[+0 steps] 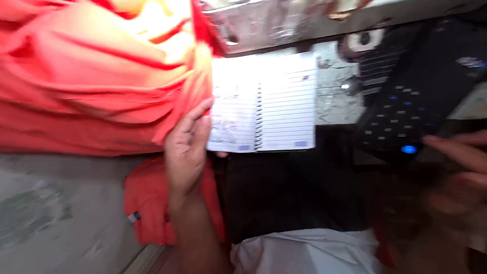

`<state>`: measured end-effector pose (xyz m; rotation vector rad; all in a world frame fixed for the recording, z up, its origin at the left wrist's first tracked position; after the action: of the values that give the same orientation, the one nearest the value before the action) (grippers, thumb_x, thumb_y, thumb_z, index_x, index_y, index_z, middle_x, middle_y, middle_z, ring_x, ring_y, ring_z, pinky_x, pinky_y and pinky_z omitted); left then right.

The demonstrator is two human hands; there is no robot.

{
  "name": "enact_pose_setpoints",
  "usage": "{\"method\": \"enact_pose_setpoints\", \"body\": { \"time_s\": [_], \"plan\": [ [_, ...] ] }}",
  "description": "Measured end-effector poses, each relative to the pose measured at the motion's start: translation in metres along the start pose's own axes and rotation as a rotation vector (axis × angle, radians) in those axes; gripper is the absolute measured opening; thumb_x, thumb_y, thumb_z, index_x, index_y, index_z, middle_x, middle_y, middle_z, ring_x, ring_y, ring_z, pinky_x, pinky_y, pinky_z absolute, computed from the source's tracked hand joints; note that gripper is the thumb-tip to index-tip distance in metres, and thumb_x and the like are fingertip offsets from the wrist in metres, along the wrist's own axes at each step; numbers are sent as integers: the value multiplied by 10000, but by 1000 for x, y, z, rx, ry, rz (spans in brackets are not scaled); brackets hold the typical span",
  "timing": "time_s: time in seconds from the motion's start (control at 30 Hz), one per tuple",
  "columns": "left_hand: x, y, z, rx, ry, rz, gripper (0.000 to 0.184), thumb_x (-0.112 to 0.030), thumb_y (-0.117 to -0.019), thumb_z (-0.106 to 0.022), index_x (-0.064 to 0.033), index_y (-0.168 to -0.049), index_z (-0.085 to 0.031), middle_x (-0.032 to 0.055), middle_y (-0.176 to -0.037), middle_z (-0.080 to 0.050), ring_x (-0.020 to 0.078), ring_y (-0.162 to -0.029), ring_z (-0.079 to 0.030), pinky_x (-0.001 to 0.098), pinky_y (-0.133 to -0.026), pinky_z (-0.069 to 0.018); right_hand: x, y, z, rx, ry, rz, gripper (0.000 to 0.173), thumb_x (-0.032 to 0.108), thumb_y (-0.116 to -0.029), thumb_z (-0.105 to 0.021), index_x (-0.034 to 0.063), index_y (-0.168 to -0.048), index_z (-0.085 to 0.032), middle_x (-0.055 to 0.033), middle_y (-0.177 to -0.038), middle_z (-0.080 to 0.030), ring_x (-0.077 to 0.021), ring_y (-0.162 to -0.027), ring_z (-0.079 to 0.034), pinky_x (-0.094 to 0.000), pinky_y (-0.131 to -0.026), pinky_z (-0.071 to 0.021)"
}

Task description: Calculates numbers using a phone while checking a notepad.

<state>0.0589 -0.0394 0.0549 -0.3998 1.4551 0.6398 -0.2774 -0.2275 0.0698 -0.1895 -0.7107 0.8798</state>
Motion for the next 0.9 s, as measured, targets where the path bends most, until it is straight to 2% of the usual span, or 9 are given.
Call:
{"method": "enact_pose_setpoints", "body": {
  "time_s": [0.1,0.17,0.3,0.4,0.57,0.67,0.8,0.9],
  "plan": [
    [2,0,1,-21,-83,-23,330,-153,-1091,-448,-114,-1388,-586,-55,-1023,-733,30,-650,-685,195,-513,-588,11,-10,2,-92,18,24,489,474,-1098,-383,121,-1139,-719,-70,-1037,-603,-97,-912,-564,-228,-807,-461],
    [2,0,3,-31,-98,-35,321,-171,-1081,-471,-131,-1378,-586,-83,-1002,-733,27,-650,-689,196,-517,-593,15,-13,1,-93,35,38,480,468,-1099,-374,125,-1164,-704,-57,-1049,-583,-82,-891,-542,-208,-779,-443],
    [3,1,4,-46,-93,-39,313,-205,-1065,-521,-159,-1366,-592,-110,-949,-730,22,-643,-691,186,-511,-590,21,-16,-3,-103,110,44,474,496,-1079,-410,164,-1127,-743,-72,-1036,-590,-123,-843,-512,-257,-732,-398],
    [3,1,4,-54,-100,-49,304,-213,-1065,-522,-165,-1357,-592,-123,-931,-719,17,-643,-688,184,-517,-590,30,-23,-5,-118,197,53,430,496,-1054,-490,174,-1062,-776,-110,-1035,-625,-183,-903,-519,-321,-785,-377],
    [2,0,5,-51,-103,-60,312,-187,-1071,-498,-149,-1368,-583,-113,-926,-722,20,-628,-684,182,-506,-585,40,-33,-13,-54,233,57,487,563,-1029,-503,188,-1033,-812,-151,-1068,-641,-243,-944,-524,-376,-807,-370],
    [7,1,8,-46,-101,-43,318,-214,-1074,-503,-152,-1376,-577,-102,-954,-720,27,-643,-689,186,-512,-588,40,-37,-18,-18,254,55,499,589,-1018,-505,199,-1036,-816,-147,-1067,-632,-255,-962,-522,-379,-802,-375],
    [15,1,12,-59,-80,-40,325,-227,-1072,-507,-148,-1381,-573,-85,-942,-717,46,-624,-686,200,-499,-589,37,-35,-12,-29,217,53,516,603,-1018,-491,203,-1039,-816,-130,-1040,-631,-221,-943,-522,-356,-796,-376],
    [15,1,13,-52,-71,-53,326,-221,-1074,-508,-141,-1384,-570,-82,-963,-721,45,-640,-691,197,-505,-590,32,-28,0,-78,139,55,459,569,-1026,-506,211,-1029,-793,-73,-1025,-606,-156,-945,-515,-313,-817,-380]
  ]
}}
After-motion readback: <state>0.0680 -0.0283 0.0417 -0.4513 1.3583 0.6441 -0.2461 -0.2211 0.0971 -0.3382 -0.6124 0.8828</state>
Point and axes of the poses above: each hand's wrist, its own y-axis away from the middle knuckle, its own z-axis out of the back of the hand, x = y × z, the point moved 6 cm from there along -y, towards the middle knuckle
